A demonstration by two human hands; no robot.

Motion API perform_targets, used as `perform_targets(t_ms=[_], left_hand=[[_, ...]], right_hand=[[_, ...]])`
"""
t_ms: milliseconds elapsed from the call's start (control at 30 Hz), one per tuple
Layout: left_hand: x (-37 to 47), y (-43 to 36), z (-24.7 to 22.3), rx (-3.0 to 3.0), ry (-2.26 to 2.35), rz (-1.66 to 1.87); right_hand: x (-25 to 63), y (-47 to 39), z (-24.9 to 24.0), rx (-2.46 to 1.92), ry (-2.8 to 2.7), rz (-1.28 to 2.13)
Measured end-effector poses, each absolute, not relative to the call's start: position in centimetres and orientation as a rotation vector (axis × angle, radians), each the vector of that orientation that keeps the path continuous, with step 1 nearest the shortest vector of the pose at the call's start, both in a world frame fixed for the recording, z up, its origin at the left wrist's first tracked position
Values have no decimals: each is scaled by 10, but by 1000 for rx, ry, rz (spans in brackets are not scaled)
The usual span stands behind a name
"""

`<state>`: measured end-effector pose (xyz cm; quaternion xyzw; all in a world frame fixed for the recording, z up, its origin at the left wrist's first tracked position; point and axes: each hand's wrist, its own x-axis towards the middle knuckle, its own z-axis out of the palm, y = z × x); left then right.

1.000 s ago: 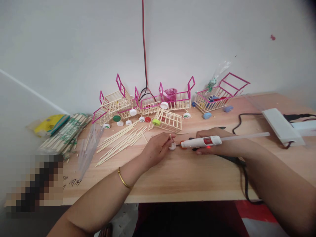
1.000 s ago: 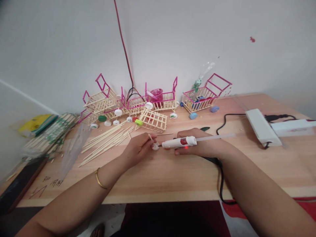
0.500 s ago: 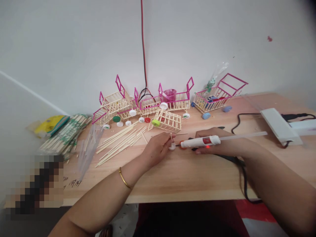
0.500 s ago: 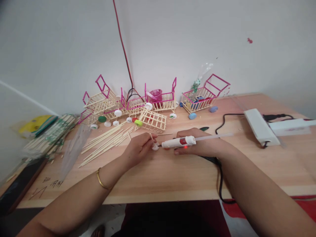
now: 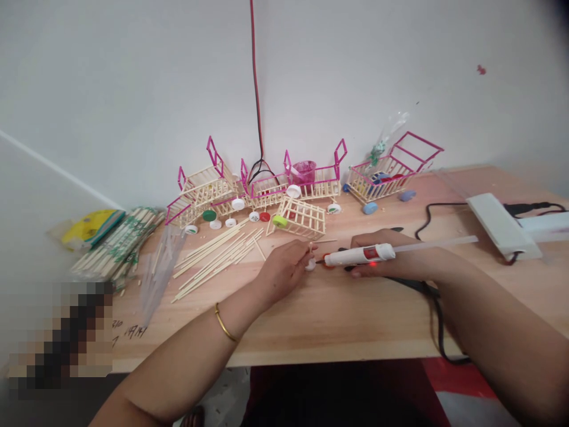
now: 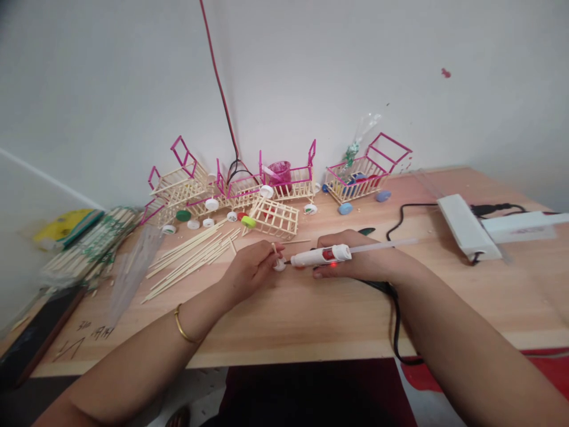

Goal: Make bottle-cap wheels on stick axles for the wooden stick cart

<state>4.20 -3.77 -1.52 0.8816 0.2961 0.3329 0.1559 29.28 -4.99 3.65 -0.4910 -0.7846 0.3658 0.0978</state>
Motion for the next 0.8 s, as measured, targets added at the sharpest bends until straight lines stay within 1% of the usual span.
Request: perform_targets(t_ms=[133,600,800], left_hand=[[42,-38,-15,2522,846,957],[40,-41,-12,2463,869,952],[36,-39,-21,2453,935,786]], right_hand=[[291,-51,38,-1444,-2293,1161],[301,-46,26,-1474,-2303,1129],[298,-50,36,-1468,-2269,1142]])
